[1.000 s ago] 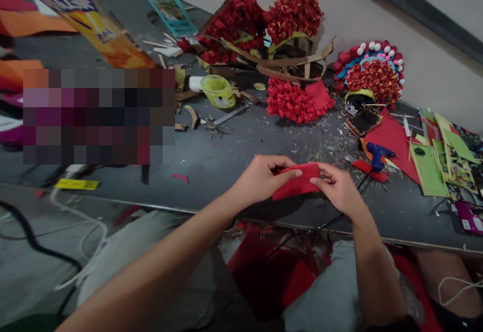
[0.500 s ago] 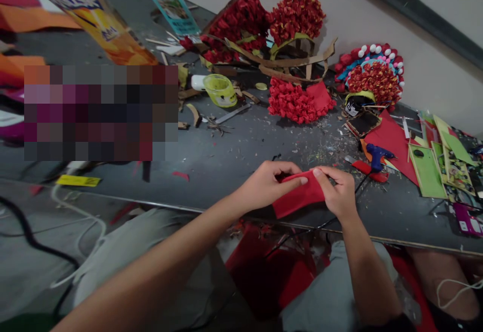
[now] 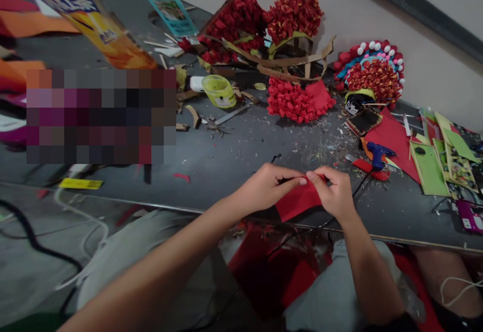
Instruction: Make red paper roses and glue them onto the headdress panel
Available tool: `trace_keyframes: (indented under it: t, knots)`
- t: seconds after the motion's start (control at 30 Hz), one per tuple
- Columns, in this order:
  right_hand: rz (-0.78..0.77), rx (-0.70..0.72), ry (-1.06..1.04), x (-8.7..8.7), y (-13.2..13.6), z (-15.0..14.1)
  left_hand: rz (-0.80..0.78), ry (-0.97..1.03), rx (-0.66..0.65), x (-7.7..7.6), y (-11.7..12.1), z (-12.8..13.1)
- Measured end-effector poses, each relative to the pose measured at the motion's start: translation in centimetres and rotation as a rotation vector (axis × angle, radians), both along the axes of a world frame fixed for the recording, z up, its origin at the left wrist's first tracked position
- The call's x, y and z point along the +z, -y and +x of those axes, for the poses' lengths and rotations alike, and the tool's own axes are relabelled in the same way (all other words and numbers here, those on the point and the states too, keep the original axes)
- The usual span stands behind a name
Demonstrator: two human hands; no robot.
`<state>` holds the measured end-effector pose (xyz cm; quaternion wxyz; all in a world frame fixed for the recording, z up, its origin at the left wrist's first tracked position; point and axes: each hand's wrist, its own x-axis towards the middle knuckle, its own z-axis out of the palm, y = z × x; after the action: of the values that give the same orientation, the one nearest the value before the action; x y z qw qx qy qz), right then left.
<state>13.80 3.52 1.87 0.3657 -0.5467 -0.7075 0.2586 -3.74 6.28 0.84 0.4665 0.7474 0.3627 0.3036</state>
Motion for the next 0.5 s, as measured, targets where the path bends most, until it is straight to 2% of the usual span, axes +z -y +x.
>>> trace_keyframes:
  t: [0.07, 0.27, 0.37, 0.5]
  knots:
    - [-0.012, -0.017, 0.024, 0.04, -0.11, 0.31, -0.066, -0.026, -0.01, 0.31, -0.14, 0.07]
    - [-0.13, 0.021, 0.087, 0.34, -0.24, 1.1, -0.118, -0.065, 0.02, 0.56, -0.33, -0.15]
    - [-0.106, -0.022, 0.116, 0.55, -0.17, 1.08, -0.177, -0.077, 0.009, 0.41, -0.31, -0.42]
    - [-0.087, -0.065, 0.097, 0.52, -0.23, 1.08, -0.123, -0.094, 0.096, 0.3, -0.25, -0.58]
